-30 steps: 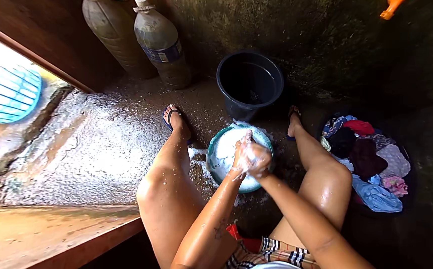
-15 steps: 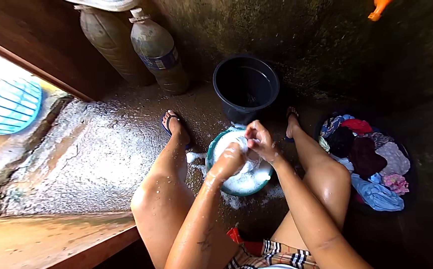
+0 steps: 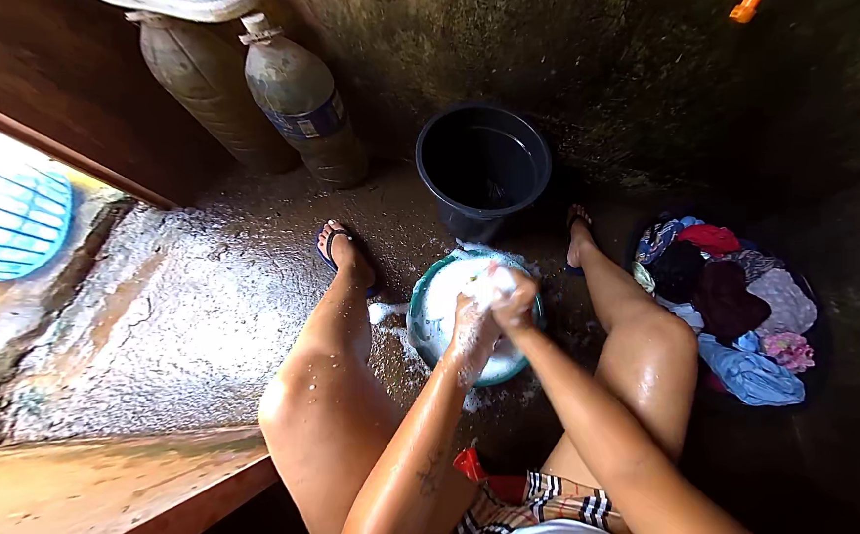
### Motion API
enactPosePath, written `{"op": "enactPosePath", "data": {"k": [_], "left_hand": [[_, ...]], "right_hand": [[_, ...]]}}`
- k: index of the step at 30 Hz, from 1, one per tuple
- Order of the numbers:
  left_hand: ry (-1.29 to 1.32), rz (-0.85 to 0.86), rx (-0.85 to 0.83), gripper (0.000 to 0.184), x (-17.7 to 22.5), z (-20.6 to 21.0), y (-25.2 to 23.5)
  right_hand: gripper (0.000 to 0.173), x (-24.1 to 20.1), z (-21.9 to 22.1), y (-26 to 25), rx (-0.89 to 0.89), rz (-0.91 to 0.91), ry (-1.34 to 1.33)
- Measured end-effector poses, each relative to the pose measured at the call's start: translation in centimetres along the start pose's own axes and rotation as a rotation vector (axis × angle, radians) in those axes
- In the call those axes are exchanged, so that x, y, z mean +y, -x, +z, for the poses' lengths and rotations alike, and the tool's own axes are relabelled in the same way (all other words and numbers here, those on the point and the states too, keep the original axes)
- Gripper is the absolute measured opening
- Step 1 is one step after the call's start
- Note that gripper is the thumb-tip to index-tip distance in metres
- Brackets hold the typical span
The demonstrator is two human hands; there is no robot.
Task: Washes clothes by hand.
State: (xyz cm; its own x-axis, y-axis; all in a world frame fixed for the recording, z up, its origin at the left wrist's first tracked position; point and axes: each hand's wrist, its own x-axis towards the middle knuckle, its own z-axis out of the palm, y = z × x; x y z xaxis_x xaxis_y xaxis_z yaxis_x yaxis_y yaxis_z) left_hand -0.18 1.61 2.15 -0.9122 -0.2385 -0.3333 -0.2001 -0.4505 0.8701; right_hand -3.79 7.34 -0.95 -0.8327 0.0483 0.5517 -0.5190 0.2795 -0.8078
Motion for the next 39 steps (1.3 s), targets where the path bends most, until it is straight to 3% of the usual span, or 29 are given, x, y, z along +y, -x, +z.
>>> {"op": "enactPosePath", "data": {"k": [2,4,6,9,12,13,15,17,18,20,22,23,25,27,28,30,32,35,39], "left_hand": [[-0.067,0.004,0.088,0.016,0.4,0.3,0.8],[-0.004,0.023,0.095,0.016,0.8,-0.2,0.8],[0.171,-0.005,-0.053,0.027,0.9,-1.2,0.8],[0.166,-0.041,-0.051,0.032,0.4,-1.7,-0.5],[-0.282,-0.083,-0.157,0.025,1.6,-1.2,0.4],[-0.540,-0.139,-0.251,0.026,2.1,-1.7,0.5],[-1.070,-0.320,-0.451,0.047,2.8,-2.9,-0.4],[-1.254,-0.381,-0.516,0.049,2.4,-3.9,-1.4],[-1.213,-0.331,-0.490,0.044,3.0,-4.1,-1.5],[-0.951,-0.143,-0.373,0.026,5.3,-4.4,-0.9],[-0.601,0.084,-0.292,0.007,7.0,-5.1,-0.6],[-0.439,0.176,-0.269,0.009,7.3,-5.5,-0.7],[-0.110,0.268,-0.196,0.020,6.6,-5.4,-1.1],[0.079,0.206,-0.017,0.030,4.7,-3.7,-1.6],[0.097,0.152,0.053,0.035,3.4,-2.8,-2.0],[0.139,0.110,0.097,0.041,-0.1,-1.6,-2.9],[0.120,0.100,0.065,0.034,-2.4,-1.4,-2.7],[-0.020,-0.069,0.158,0.014,-0.6,1.2,0.1],[0.015,0.028,0.125,0.018,-0.8,0.0,-0.5]], "right_hand": [[0.023,2.0,-0.6,-0.3,0.008,0.018,0.036],[0.034,0.1,-0.9,1.7,-0.063,-0.004,0.005],[0.038,-3.8,-1.5,3.4,-0.160,-0.008,0.032],[0.025,-2.6,-0.9,1.7,-0.095,0.020,0.093],[0.025,2.1,-1.3,-1.9,-0.105,0.217,0.129],[0.029,2.3,-1.9,-3.1,-0.119,0.285,0.067],[0.026,0.9,-3.1,-5.3,-0.068,0.363,-0.124],[0.019,0.0,-4.7,-6.5,-0.135,0.346,-0.331],[0.025,0.1,-5.6,-6.9,-0.254,0.315,-0.374],[0.047,1.2,-7.5,-7.5,-0.586,0.220,-0.214],[0.045,2.5,-8.4,-7.8,-0.838,0.220,0.054],[0.038,3.1,-8.5,-7.9,-0.889,0.237,0.081],[0.025,3.6,-8.1,-7.2,-0.769,0.269,-0.151],[0.011,1.4,-5.8,-5.3,-0.514,0.262,-0.549],[0.011,-0.6,-4.0,-4.0,-0.397,0.232,-0.612],[0.011,-3.8,-0.5,-0.6,-0.147,0.134,-0.420],[0.021,-3.0,0.8,0.6,0.017,0.048,-0.180],[0.019,0.4,-0.1,-1.4,0.094,0.215,0.008],[0.019,-4.1,0.0,0.6,0.048,0.197,-0.130]]}}
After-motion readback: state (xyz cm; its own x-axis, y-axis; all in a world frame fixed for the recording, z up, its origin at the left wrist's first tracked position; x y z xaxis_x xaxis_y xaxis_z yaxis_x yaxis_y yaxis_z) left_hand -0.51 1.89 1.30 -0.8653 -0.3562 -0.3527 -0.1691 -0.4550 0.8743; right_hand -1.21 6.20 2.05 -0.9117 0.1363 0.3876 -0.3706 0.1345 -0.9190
